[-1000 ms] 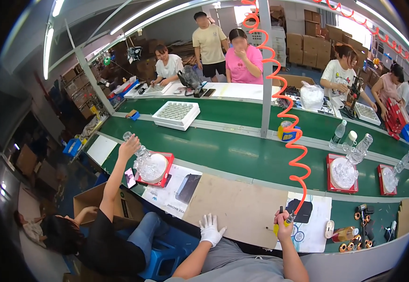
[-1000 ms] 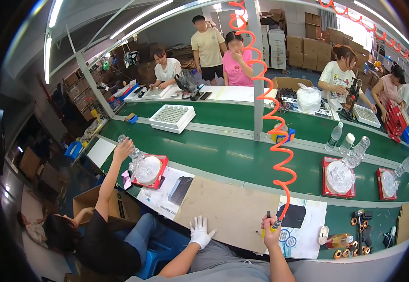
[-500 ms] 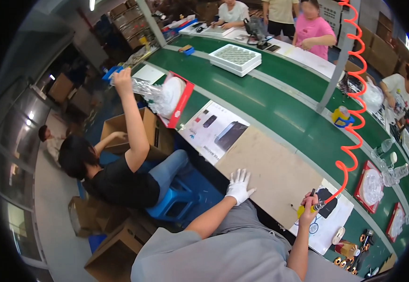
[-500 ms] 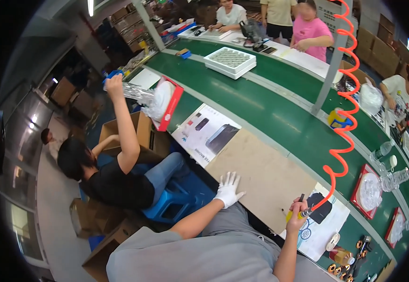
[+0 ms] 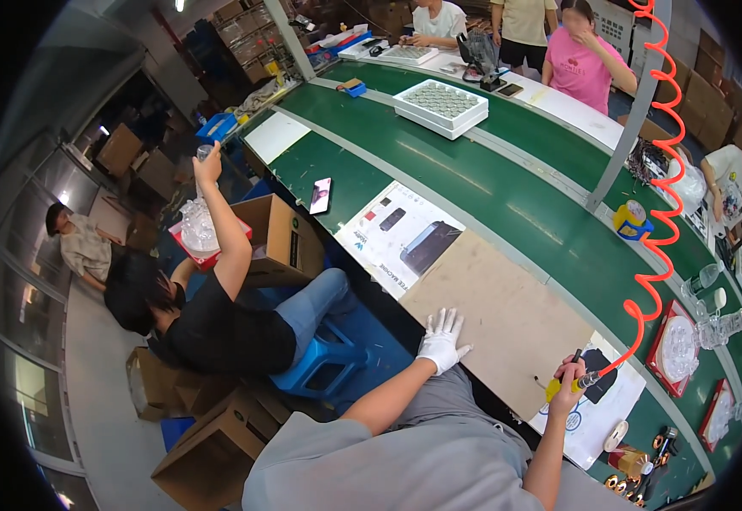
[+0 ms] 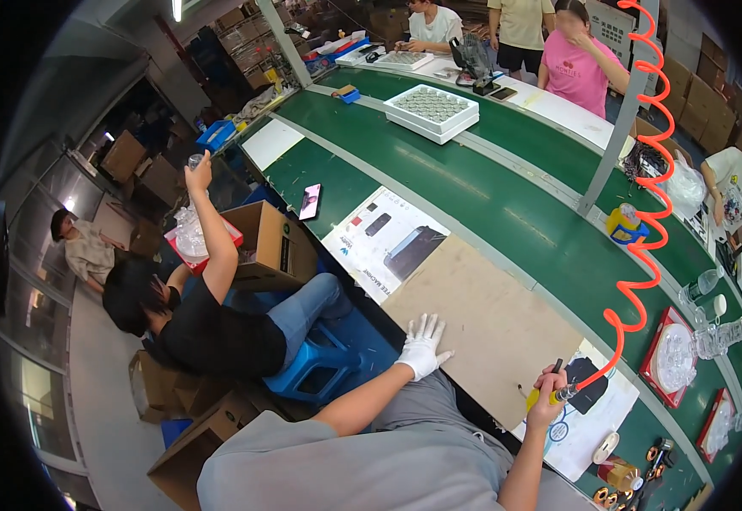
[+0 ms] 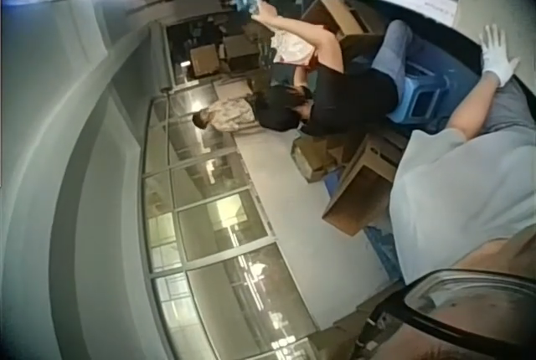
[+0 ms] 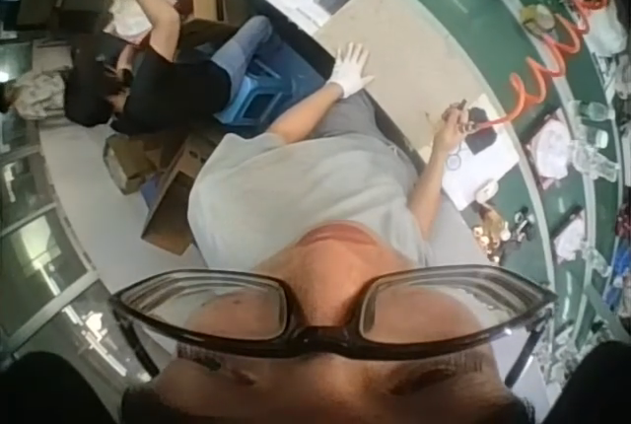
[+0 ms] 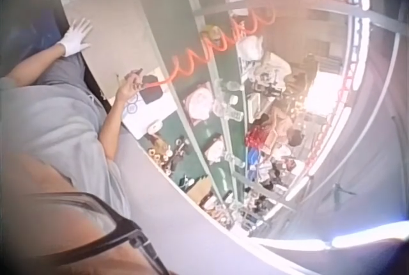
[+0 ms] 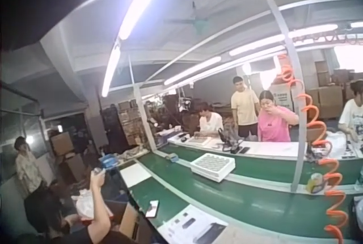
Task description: Cleaning and preparing glass lighting components using a pneumatic air gun at an assembly line.
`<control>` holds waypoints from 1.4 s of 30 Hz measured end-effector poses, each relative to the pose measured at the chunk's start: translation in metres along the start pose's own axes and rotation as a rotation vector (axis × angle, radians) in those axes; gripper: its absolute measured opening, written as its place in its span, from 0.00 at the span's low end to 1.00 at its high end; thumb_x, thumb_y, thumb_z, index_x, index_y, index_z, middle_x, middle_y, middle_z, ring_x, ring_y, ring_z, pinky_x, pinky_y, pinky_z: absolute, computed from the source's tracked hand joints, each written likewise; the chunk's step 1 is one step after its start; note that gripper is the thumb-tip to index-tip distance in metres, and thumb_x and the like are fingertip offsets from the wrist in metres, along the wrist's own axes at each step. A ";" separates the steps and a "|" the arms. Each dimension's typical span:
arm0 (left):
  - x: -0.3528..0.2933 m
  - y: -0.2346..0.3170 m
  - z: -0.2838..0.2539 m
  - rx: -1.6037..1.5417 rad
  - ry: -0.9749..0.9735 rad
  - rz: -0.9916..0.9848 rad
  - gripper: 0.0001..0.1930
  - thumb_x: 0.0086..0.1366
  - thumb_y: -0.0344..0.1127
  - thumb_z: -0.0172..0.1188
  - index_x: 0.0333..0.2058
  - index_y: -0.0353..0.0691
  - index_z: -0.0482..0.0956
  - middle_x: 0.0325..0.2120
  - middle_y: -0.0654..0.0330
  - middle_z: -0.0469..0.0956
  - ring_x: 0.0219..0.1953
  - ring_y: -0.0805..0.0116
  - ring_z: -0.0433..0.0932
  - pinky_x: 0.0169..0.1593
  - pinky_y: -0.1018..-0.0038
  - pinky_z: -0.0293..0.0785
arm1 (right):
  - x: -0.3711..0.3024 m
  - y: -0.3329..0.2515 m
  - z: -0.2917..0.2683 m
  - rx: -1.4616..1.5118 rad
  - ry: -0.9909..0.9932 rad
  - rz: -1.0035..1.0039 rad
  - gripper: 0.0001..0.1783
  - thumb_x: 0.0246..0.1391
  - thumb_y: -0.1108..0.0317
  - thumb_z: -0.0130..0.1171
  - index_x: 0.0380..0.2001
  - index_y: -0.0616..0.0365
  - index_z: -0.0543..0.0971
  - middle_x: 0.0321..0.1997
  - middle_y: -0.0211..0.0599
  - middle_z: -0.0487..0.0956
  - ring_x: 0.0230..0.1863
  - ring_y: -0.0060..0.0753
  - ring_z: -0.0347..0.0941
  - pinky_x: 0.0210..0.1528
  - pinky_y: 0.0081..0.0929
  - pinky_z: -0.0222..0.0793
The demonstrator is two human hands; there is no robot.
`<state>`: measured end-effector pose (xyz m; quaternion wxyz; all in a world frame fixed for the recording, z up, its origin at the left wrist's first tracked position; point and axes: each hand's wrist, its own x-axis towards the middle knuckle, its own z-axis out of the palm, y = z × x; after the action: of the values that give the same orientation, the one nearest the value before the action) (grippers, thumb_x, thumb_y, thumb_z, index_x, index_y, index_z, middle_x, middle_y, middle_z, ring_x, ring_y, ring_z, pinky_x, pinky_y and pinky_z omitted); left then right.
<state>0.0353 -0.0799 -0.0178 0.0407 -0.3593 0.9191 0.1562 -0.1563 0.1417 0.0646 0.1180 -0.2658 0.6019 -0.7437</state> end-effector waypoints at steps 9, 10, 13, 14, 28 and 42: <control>0.001 0.001 0.001 -0.004 -0.012 -0.001 0.44 0.61 0.62 0.49 0.67 0.41 0.46 0.69 0.49 0.40 0.71 0.49 0.32 0.68 0.49 0.27 | -0.001 0.004 -0.002 -0.006 -0.008 0.001 0.09 0.59 0.75 0.46 0.23 0.60 0.67 0.35 0.37 0.66 0.30 0.22 0.61 0.33 0.19 0.58; 0.001 0.001 0.000 -0.006 -0.023 -0.005 0.44 0.61 0.62 0.49 0.67 0.41 0.46 0.69 0.49 0.40 0.71 0.49 0.32 0.68 0.49 0.27 | -0.001 0.004 -0.002 -0.006 -0.007 0.001 0.09 0.59 0.75 0.46 0.23 0.60 0.67 0.35 0.37 0.66 0.30 0.22 0.61 0.33 0.19 0.58; 0.000 0.001 0.001 -0.016 -0.015 -0.006 0.44 0.61 0.62 0.49 0.67 0.40 0.46 0.69 0.49 0.40 0.71 0.49 0.32 0.68 0.49 0.27 | -0.001 0.001 -0.002 -0.025 -0.020 -0.014 0.09 0.59 0.75 0.46 0.23 0.60 0.67 0.35 0.37 0.66 0.30 0.21 0.61 0.33 0.18 0.58; 0.000 0.001 0.001 -0.016 -0.016 -0.008 0.44 0.61 0.62 0.49 0.67 0.40 0.46 0.69 0.49 0.40 0.71 0.49 0.32 0.68 0.49 0.27 | -0.001 -0.002 0.000 -0.016 -0.011 -0.002 0.09 0.59 0.75 0.46 0.23 0.60 0.67 0.34 0.37 0.66 0.30 0.21 0.61 0.33 0.18 0.57; 0.001 -0.003 -0.001 -0.029 0.007 -0.001 0.44 0.61 0.61 0.51 0.67 0.40 0.47 0.69 0.50 0.40 0.71 0.49 0.33 0.68 0.50 0.28 | 0.001 -0.002 0.004 -0.021 -0.004 -0.004 0.08 0.59 0.76 0.45 0.24 0.61 0.67 0.34 0.37 0.66 0.28 0.21 0.60 0.31 0.18 0.58; -0.003 0.044 -0.076 -0.584 -0.290 0.245 0.42 0.61 0.60 0.54 0.63 0.32 0.56 0.61 0.39 0.59 0.64 0.46 0.57 0.66 0.64 0.53 | -0.021 0.070 -0.016 -0.313 0.195 0.224 0.12 0.62 0.69 0.49 0.48 0.55 0.71 0.38 0.33 0.72 0.38 0.27 0.68 0.37 0.23 0.66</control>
<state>0.0108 -0.0715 0.0658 0.0475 -0.2168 0.8566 0.4658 -0.1576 0.1482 -0.0099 0.0986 -0.1390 0.7446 -0.6454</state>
